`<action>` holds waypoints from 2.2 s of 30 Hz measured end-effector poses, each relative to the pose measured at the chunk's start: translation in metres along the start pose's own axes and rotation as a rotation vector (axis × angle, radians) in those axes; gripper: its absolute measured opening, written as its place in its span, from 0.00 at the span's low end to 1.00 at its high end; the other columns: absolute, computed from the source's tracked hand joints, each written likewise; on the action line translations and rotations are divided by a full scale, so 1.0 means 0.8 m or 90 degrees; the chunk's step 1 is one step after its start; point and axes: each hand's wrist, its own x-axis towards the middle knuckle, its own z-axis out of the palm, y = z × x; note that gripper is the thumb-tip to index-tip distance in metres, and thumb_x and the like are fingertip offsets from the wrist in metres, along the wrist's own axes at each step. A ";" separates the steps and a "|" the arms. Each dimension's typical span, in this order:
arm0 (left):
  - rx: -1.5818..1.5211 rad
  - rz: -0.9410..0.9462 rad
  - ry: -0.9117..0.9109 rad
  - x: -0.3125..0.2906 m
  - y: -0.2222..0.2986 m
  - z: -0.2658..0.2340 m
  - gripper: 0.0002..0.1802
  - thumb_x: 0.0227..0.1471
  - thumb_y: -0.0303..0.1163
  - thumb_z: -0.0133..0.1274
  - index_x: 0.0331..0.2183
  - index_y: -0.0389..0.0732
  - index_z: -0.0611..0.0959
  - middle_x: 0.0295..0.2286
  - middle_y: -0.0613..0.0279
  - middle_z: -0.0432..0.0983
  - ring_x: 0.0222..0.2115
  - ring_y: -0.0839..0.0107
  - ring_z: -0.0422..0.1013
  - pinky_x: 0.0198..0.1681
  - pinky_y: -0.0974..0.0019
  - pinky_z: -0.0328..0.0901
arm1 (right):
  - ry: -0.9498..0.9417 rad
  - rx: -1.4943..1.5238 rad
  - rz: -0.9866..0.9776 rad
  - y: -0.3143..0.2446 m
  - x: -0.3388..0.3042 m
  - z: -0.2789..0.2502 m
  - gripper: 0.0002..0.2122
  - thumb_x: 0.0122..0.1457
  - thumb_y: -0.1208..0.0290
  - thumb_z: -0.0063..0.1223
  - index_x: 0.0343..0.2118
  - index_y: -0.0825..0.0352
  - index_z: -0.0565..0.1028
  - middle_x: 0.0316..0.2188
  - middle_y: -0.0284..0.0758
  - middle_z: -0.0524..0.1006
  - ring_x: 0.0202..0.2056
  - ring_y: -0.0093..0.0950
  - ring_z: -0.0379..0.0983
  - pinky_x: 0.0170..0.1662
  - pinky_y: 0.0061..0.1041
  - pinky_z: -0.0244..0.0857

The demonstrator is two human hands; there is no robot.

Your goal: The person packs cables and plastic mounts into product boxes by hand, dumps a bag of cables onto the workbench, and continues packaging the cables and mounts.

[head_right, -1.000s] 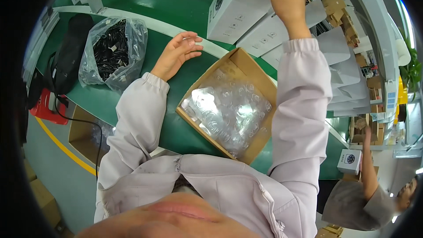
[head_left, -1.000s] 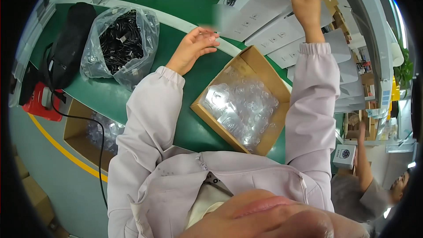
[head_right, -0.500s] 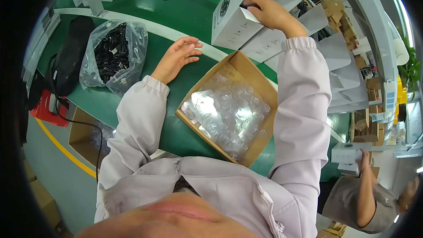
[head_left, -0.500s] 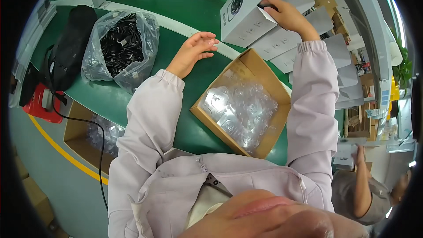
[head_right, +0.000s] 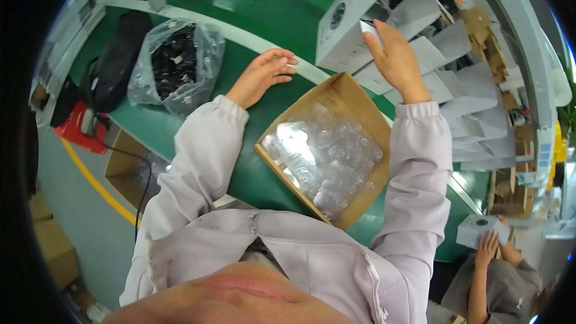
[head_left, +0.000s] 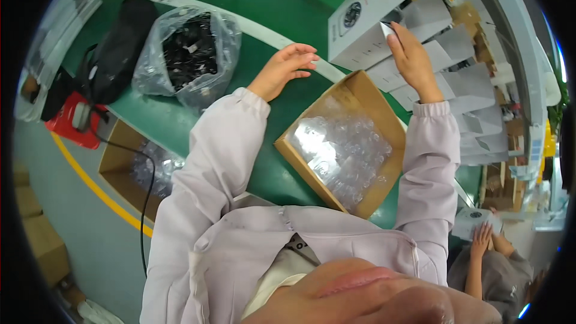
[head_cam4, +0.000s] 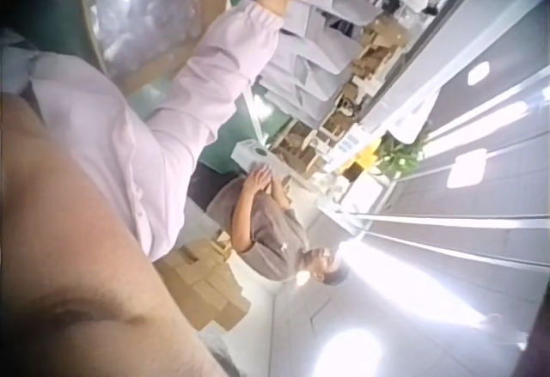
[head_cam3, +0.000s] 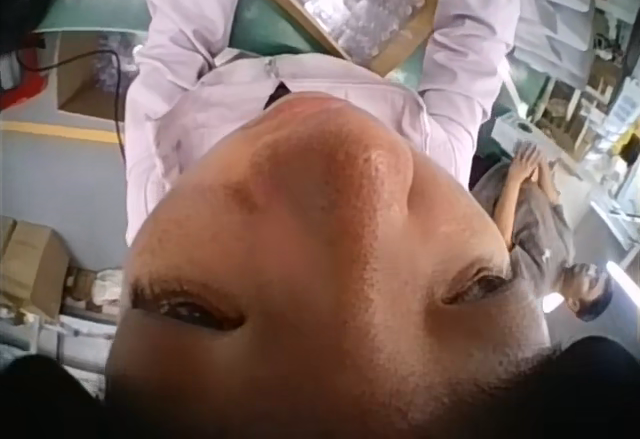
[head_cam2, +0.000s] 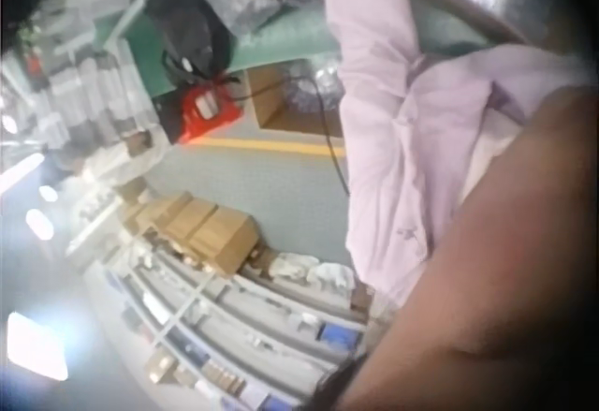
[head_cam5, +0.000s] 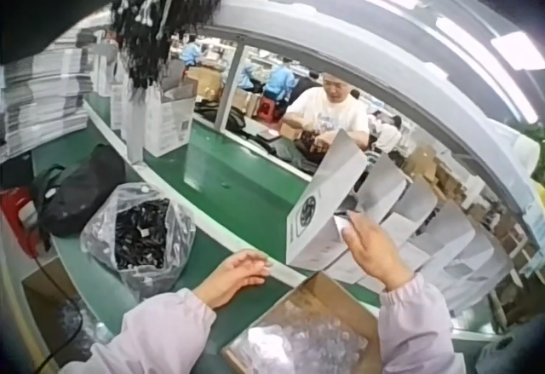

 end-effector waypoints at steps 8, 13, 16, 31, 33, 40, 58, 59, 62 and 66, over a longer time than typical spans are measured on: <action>0.225 0.118 -0.014 -0.007 -0.036 0.003 0.21 0.47 0.37 0.54 0.43 0.40 0.70 0.39 0.62 0.69 0.39 0.74 0.66 0.41 0.71 0.62 | 0.161 -0.118 -0.145 -0.007 -0.028 0.007 0.24 0.54 0.61 0.48 0.48 0.75 0.63 0.47 0.49 0.66 0.50 0.45 0.60 0.53 0.35 0.53; 0.612 0.400 0.148 -0.101 0.004 0.051 0.26 0.39 0.34 0.59 0.42 0.39 0.70 0.43 0.55 0.66 0.45 0.64 0.62 0.49 0.64 0.56 | 0.127 0.056 -0.109 -0.063 -0.131 -0.021 0.20 0.48 0.70 0.55 0.44 0.70 0.67 0.43 0.44 0.69 0.45 0.41 0.64 0.49 0.36 0.56; 0.756 0.608 0.307 -0.138 0.032 0.043 0.24 0.36 0.29 0.58 0.39 0.39 0.71 0.43 0.54 0.65 0.46 0.58 0.61 0.50 0.61 0.55 | -0.140 0.197 -0.124 -0.052 -0.189 -0.016 0.12 0.47 0.72 0.55 0.35 0.68 0.73 0.37 0.41 0.73 0.40 0.40 0.67 0.44 0.34 0.60; 1.166 0.023 0.555 -0.177 0.166 -0.158 0.19 0.46 0.48 0.51 0.23 0.41 0.72 0.18 0.58 0.69 0.21 0.67 0.67 0.27 0.66 0.61 | -0.068 0.341 -0.110 -0.031 -0.227 0.009 0.08 0.47 0.73 0.54 0.31 0.67 0.74 0.35 0.39 0.73 0.38 0.38 0.68 0.41 0.32 0.61; 1.116 0.011 0.461 -0.187 0.168 -0.145 0.15 0.49 0.41 0.50 0.22 0.39 0.73 0.15 0.63 0.65 0.19 0.77 0.63 0.25 0.71 0.59 | -0.057 0.310 -0.121 -0.037 -0.226 -0.006 0.08 0.46 0.73 0.54 0.31 0.67 0.74 0.35 0.38 0.73 0.38 0.38 0.68 0.41 0.31 0.61; 1.237 0.430 0.349 -0.243 0.141 -0.092 0.07 0.41 0.27 0.55 0.24 0.37 0.73 0.30 0.57 0.72 0.33 0.64 0.69 0.38 0.65 0.63 | -0.033 0.316 -0.474 -0.184 -0.086 -0.023 0.15 0.45 0.72 0.55 0.38 0.66 0.71 0.37 0.35 0.72 0.37 0.36 0.69 0.39 0.31 0.63; 1.265 0.514 0.028 -0.254 0.203 -0.175 0.17 0.42 0.36 0.56 0.14 0.40 0.67 0.15 0.60 0.61 0.19 0.60 0.61 0.26 0.61 0.58 | -0.152 0.180 -0.466 -0.193 0.024 0.099 0.13 0.56 0.64 0.45 0.20 0.67 0.64 0.19 0.40 0.66 0.22 0.40 0.64 0.26 0.35 0.58; 1.265 0.478 0.048 -0.255 0.209 -0.180 0.17 0.43 0.35 0.55 0.14 0.38 0.68 0.15 0.59 0.61 0.19 0.58 0.61 0.26 0.61 0.58 | -0.137 0.252 -0.433 -0.186 0.027 0.097 0.14 0.56 0.67 0.46 0.19 0.69 0.61 0.17 0.41 0.62 0.20 0.39 0.60 0.24 0.33 0.55; 1.239 0.449 0.118 -0.248 0.216 -0.172 0.16 0.44 0.34 0.55 0.15 0.38 0.68 0.15 0.58 0.61 0.20 0.56 0.61 0.27 0.60 0.57 | -0.177 0.280 -0.349 -0.194 0.034 0.079 0.14 0.56 0.66 0.45 0.20 0.69 0.63 0.18 0.42 0.64 0.22 0.41 0.61 0.27 0.33 0.57; 1.034 0.263 0.230 -0.226 0.253 -0.147 0.20 0.48 0.36 0.53 0.15 0.36 0.65 0.14 0.62 0.54 0.16 0.74 0.53 0.21 0.70 0.52 | -0.157 0.363 -0.303 -0.205 0.075 0.046 0.15 0.58 0.65 0.45 0.19 0.69 0.61 0.15 0.37 0.57 0.18 0.26 0.56 0.23 0.25 0.53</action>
